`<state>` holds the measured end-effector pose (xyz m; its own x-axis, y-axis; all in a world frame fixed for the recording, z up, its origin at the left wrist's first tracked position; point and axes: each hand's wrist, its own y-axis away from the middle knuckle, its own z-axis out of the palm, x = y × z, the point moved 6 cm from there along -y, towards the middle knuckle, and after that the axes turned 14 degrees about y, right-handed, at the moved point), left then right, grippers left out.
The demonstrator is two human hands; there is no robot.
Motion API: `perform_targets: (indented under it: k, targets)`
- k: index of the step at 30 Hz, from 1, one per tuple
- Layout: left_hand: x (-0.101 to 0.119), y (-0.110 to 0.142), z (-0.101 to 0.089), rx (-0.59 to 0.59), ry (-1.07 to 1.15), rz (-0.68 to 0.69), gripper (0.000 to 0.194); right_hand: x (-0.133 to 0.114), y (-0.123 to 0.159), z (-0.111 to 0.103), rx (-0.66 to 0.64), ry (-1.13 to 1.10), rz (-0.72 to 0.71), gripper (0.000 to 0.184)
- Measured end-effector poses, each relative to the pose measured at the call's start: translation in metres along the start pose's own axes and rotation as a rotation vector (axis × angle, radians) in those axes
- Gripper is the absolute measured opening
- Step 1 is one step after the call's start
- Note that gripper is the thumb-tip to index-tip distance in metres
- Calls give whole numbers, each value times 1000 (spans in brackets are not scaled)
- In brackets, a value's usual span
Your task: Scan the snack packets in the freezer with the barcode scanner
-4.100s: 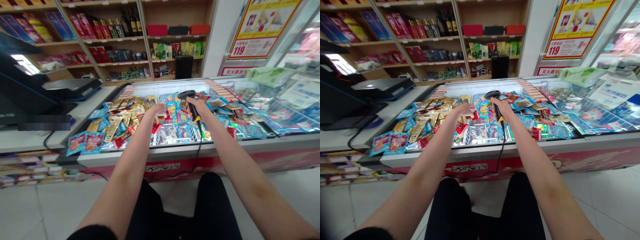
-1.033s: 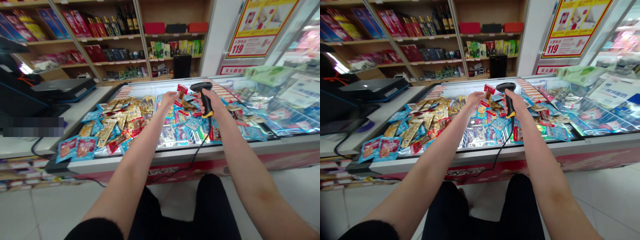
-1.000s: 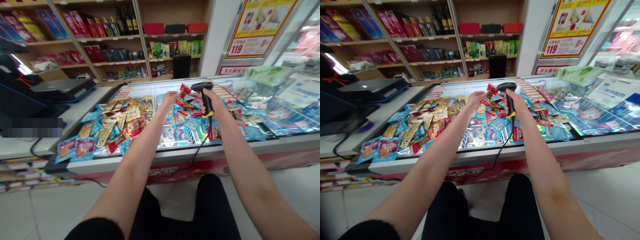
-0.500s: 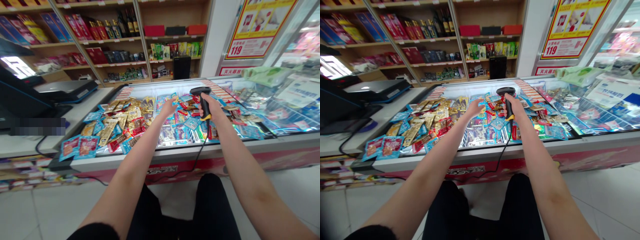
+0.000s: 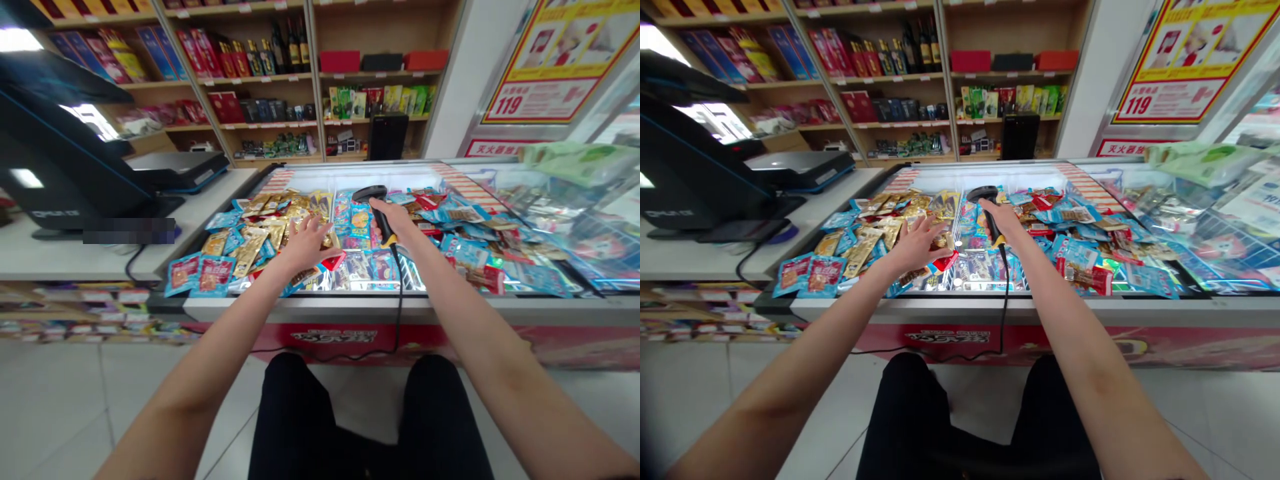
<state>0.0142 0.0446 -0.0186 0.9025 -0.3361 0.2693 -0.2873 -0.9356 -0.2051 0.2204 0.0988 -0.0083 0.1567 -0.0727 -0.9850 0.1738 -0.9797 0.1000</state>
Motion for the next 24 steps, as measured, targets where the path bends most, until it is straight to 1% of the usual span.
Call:
perform_targets:
  k: [2,4,5,7,9,12,15,17,20,22,24]
  targets:
    - [-2,22,5,-28,-32,20,80,-1,-3,6,-23,8,-7,33]
    - [-4,35,11,-43,-39,28,81,-1,-5,10,-30,20,-5,33]
    - [-5,36,13,-40,-34,32,79,-2,-6,11,-28,24,-5,32]
    - [-5,31,17,-13,-17,46,74,-4,-6,12,-22,21,-16,29]
    - [-3,14,20,21,6,62,73,-7,-7,13,-23,13,-28,27]
    - [2,-22,25,56,53,64,71,-10,-12,12,-28,9,-35,28]
    - [5,-60,31,78,103,14,69,-12,-19,10,-12,3,-26,30]
    - [3,-80,35,102,122,-54,66,-13,-23,8,5,-6,-17,29]
    - [-4,-101,38,130,144,-149,57,-13,-26,9,6,-23,-13,29]
    - [-9,-109,39,104,164,-167,50,-11,-27,10,8,-24,-10,29]
    - [-14,-114,38,57,178,-152,46,-9,-27,10,19,-22,-12,29]
